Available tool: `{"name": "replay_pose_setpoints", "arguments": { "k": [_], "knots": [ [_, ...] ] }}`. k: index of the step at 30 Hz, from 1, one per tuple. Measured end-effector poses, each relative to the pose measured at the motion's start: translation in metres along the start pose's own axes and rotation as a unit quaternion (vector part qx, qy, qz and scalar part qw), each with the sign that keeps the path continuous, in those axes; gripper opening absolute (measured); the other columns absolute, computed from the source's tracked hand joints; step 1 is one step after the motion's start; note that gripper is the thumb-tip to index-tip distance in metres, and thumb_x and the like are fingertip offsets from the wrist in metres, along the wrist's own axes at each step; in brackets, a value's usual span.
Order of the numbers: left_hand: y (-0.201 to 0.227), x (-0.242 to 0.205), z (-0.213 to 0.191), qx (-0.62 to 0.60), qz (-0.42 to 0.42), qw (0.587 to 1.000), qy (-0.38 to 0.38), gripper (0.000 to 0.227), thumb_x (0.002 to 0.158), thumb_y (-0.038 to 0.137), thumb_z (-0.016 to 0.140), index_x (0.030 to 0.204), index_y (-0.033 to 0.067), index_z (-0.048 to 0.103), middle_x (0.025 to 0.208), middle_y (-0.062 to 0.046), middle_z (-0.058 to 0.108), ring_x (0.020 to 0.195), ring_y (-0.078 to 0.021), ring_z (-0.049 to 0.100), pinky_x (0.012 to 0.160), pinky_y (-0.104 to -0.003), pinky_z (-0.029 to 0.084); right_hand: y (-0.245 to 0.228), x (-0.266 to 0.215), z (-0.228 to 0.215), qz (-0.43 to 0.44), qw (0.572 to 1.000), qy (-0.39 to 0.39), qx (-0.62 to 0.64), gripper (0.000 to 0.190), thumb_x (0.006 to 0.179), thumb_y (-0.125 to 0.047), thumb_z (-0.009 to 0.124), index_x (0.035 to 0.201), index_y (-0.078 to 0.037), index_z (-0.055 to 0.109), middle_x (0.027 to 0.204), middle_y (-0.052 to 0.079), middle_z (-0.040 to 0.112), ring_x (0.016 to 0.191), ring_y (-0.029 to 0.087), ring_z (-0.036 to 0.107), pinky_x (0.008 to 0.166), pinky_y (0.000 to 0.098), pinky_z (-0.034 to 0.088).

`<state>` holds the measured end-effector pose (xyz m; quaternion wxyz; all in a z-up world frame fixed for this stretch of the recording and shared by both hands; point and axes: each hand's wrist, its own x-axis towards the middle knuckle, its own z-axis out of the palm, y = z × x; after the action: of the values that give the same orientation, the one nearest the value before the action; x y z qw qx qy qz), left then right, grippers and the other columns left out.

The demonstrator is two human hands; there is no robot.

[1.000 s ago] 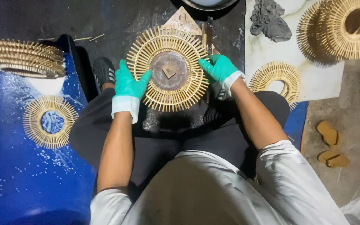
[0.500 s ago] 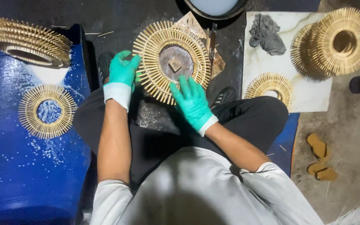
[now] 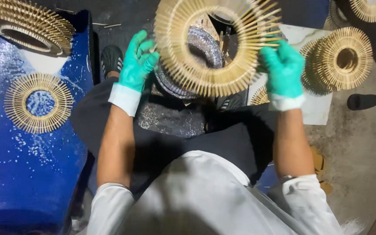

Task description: Trimming and cleaning the edges of wooden circular furniture components using a sharp tool.

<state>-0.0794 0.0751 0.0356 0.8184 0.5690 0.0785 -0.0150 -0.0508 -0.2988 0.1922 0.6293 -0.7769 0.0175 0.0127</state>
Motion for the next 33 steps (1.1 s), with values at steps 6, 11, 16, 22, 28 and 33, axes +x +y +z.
{"name": "replay_pose_setpoints", "arguments": {
  "k": [6, 11, 16, 22, 28, 33],
  "knots": [
    [-0.074, 0.004, -0.034, 0.099, -0.09, 0.991, 0.011, 0.055, 0.09, -0.004, 0.074, 0.141, -0.002, 0.054, 0.121, -0.011, 0.07, 0.107, -0.0169, 0.07, 0.095, -0.029, 0.059, 0.151, 0.018, 0.035, 0.151, 0.978, -0.114, 0.093, 0.023, 0.1, -0.017, 0.073, 0.119, -0.004, 0.072, 0.098, -0.002, 0.072, 0.079, 0.006, 0.063, 0.071, 0.0209, 0.054],
    [-0.116, 0.007, -0.051, 0.21, -0.111, 0.969, 0.07, 0.045, 0.087, -0.006, 0.075, 0.129, -0.0015, 0.058, 0.112, -0.009, 0.073, 0.098, -0.0162, 0.071, 0.087, -0.029, 0.06, 0.158, 0.025, 0.07, 0.231, 0.966, -0.056, 0.101, 0.021, 0.09, -0.011, 0.081, 0.104, 0.002, 0.072, 0.09, 0.005, 0.075, 0.072, 0.01, 0.068, 0.064, 0.0258, 0.058],
    [-0.095, 0.013, -0.037, 0.258, -0.132, 0.953, 0.089, 0.049, 0.087, -0.004, 0.076, 0.131, -0.0014, 0.056, 0.113, -0.008, 0.073, 0.098, -0.0153, 0.072, 0.086, -0.029, 0.06, 0.19, 0.04, 0.067, 0.23, 0.968, -0.051, 0.091, 0.02, 0.088, -0.009, 0.083, 0.101, 0.002, 0.073, 0.086, 0.005, 0.075, 0.069, 0.011, 0.067, 0.062, 0.0266, 0.056],
    [-0.091, 0.015, -0.039, 0.304, -0.114, 0.943, 0.074, 0.052, 0.088, -0.003, 0.078, 0.135, -0.002, 0.054, 0.115, -0.009, 0.073, 0.097, -0.0158, 0.072, 0.085, -0.028, 0.059, 0.207, 0.039, 0.066, 0.19, 0.979, -0.036, 0.061, 0.02, 0.088, -0.01, 0.085, 0.098, 0.003, 0.074, 0.084, 0.004, 0.074, 0.069, 0.009, 0.064, 0.062, 0.0266, 0.055],
    [-0.11, 0.014, -0.051, 0.281, -0.098, 0.951, 0.085, 0.053, 0.088, -0.005, 0.076, 0.135, -0.0017, 0.053, 0.117, -0.01, 0.071, 0.1, -0.0167, 0.072, 0.086, -0.028, 0.06, 0.2, 0.037, 0.07, 0.192, 0.979, -0.035, 0.063, 0.023, 0.087, -0.012, 0.084, 0.102, 0.002, 0.074, 0.088, 0.005, 0.076, 0.072, 0.01, 0.067, 0.065, 0.0268, 0.057],
    [-0.074, 0.015, -0.021, 0.309, -0.051, 0.946, 0.084, 0.061, 0.087, -0.004, 0.076, 0.14, -0.0018, 0.046, 0.124, -0.013, 0.069, 0.109, -0.0216, 0.07, 0.095, -0.032, 0.057, 0.206, 0.037, 0.075, 0.198, 0.98, -0.022, 0.027, 0.024, 0.088, -0.013, 0.084, 0.104, 0.003, 0.075, 0.091, 0.008, 0.078, 0.075, 0.012, 0.069, 0.068, 0.0284, 0.058]
  ]
}}
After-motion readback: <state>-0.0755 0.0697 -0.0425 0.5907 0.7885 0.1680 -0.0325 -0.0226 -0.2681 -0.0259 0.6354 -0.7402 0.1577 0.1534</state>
